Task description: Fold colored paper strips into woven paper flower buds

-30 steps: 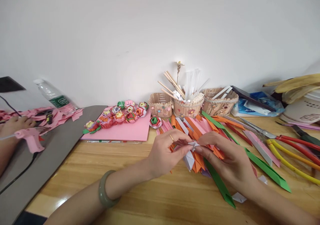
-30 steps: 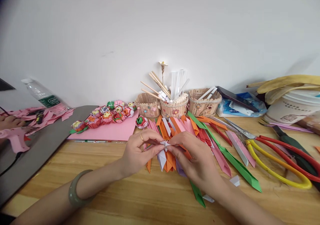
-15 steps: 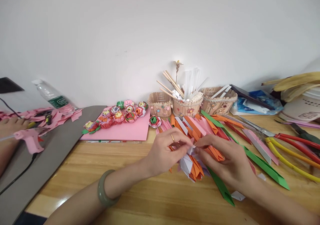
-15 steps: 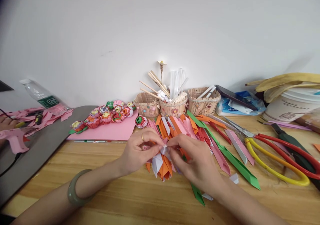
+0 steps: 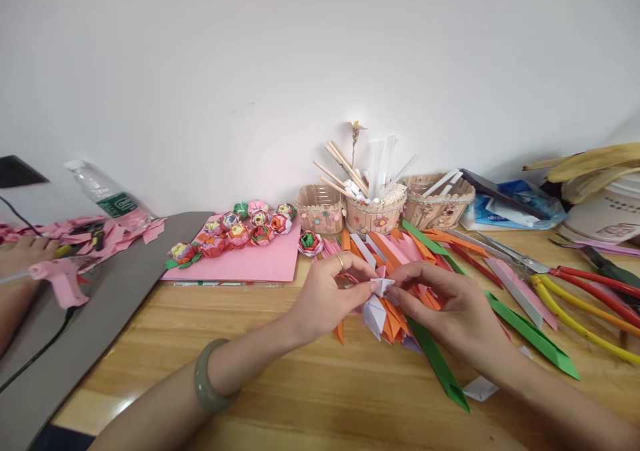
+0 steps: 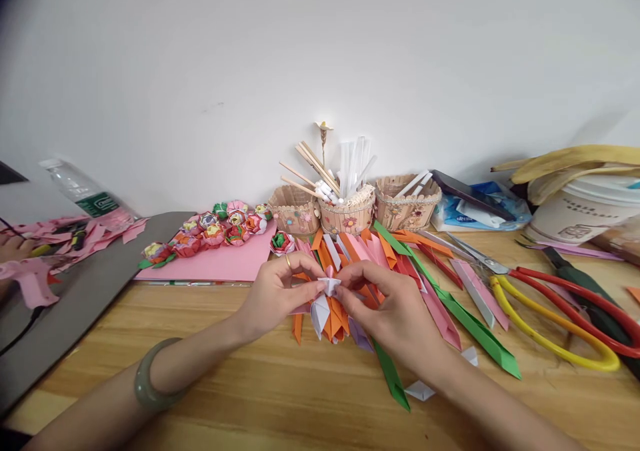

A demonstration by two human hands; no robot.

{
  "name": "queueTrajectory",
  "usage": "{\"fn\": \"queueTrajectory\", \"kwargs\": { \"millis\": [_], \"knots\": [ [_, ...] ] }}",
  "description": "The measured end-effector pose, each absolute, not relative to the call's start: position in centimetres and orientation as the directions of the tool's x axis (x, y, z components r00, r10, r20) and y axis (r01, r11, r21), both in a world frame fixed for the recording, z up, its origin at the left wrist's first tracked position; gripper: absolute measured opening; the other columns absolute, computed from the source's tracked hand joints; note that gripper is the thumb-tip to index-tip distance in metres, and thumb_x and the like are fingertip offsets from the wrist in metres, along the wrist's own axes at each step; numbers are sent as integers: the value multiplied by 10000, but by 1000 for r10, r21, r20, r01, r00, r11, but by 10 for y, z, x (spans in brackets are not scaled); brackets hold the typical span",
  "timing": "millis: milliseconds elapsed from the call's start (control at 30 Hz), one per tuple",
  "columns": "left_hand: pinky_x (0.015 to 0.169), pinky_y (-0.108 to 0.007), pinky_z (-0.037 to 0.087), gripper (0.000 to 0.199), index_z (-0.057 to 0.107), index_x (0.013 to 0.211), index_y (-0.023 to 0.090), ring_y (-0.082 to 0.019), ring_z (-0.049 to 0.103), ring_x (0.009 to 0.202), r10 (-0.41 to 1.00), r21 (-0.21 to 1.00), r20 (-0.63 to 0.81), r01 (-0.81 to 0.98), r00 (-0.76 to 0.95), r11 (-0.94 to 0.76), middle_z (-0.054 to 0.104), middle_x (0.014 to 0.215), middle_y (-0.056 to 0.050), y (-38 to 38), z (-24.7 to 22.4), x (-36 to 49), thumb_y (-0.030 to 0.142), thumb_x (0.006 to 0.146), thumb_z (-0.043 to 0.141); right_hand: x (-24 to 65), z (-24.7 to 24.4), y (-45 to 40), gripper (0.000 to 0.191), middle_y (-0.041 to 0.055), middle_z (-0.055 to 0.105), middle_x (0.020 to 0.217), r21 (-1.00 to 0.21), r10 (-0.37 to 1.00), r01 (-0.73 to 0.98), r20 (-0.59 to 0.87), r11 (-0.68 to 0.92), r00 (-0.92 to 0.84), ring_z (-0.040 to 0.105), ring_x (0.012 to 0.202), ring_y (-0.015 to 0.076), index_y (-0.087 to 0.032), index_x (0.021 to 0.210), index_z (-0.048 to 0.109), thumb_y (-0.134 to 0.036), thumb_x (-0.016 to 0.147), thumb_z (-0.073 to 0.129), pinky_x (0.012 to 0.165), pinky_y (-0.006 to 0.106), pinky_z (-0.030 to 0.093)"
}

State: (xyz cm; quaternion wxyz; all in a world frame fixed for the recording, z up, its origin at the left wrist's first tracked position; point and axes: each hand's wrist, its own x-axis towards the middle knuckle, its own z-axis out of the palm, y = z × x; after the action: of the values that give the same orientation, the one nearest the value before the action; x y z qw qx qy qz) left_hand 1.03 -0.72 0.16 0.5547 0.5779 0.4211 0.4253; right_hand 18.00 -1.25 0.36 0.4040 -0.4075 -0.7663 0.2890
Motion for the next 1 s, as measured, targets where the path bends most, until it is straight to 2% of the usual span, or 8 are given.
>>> {"fn": "queueTrajectory", "kwargs": {
  "millis": [267,367,467,567,667,767,833,1000],
  "knots": [
    [548,-196,410,90,571,615,145,-84,495,621,912,910,353,152,208,-387,517,687,-2,-9,-2,12,158,695,611,184,-5,-17,90,-15,616,676,-585,779,515,500,626,-379,566,592,119,-215,764,520,-132,799,511,566,231,441],
    [578,-215,435,58,593,720,155,-101,531,634,946,973,219,23,239,-230,554,688,-8,-9,2,10,213,721,599,185,-3,-17,90,-19,610,671,-583,764,495,520,644,-382,561,580,112,-216,771,518,-135,809,510,554,225,439],
    [575,-231,455,230,610,891,161,-113,557,625,962,989,30,-148,273,11,594,693,-23,-5,5,9,343,791,512,186,-5,-17,96,-13,618,704,-569,750,491,536,660,-389,569,605,117,-222,797,523,-128,814,510,569,233,445],
    [593,-232,460,276,658,843,141,-117,568,652,944,974,-95,-166,315,153,630,751,-47,-2,6,11,383,733,583,186,-8,-15,112,1,630,743,-537,728,494,552,684,-407,582,643,131,-233,835,520,-123,824,502,588,251,449],
    [653,-242,459,207,678,738,132,-123,577,686,940,985,-102,-98,327,140,645,734,-43,0,4,12,317,646,682,187,-11,-13,131,20,636,814,-507,695,482,593,715,-407,592,726,149,-243,864,521,-120,829,497,649,276,460],
    [653,-239,446,154,670,727,152,-115,566,678,975,998,55,-28,216,-50,639,718,-22,1,1,12,299,682,655,185,-7,-12,85,40,621,864,-515,704,508,640,690,-308,572,811,180,-230,855,542,-159,810,536,720,316,449],
    [664,-241,441,117,661,737,162,-118,562,696,972,981,180,40,149,-187,621,716,-13,1,-1,10,271,722,620,183,-2,-13,28,30,603,781,-625,793,506,557,595,-244,555,728,171,-215,805,545,-239,817,538,658,301,440],
    [783,-258,419,84,644,761,169,-134,546,830,886,869,413,198,212,-453,592,815,-30,0,-2,8,191,774,565,177,4,-16,287,-28,498,576,-940,910,305,11,150,-413,444,491,102,-191,678,526,-429,832,478,439,221,339]
  ]
}}
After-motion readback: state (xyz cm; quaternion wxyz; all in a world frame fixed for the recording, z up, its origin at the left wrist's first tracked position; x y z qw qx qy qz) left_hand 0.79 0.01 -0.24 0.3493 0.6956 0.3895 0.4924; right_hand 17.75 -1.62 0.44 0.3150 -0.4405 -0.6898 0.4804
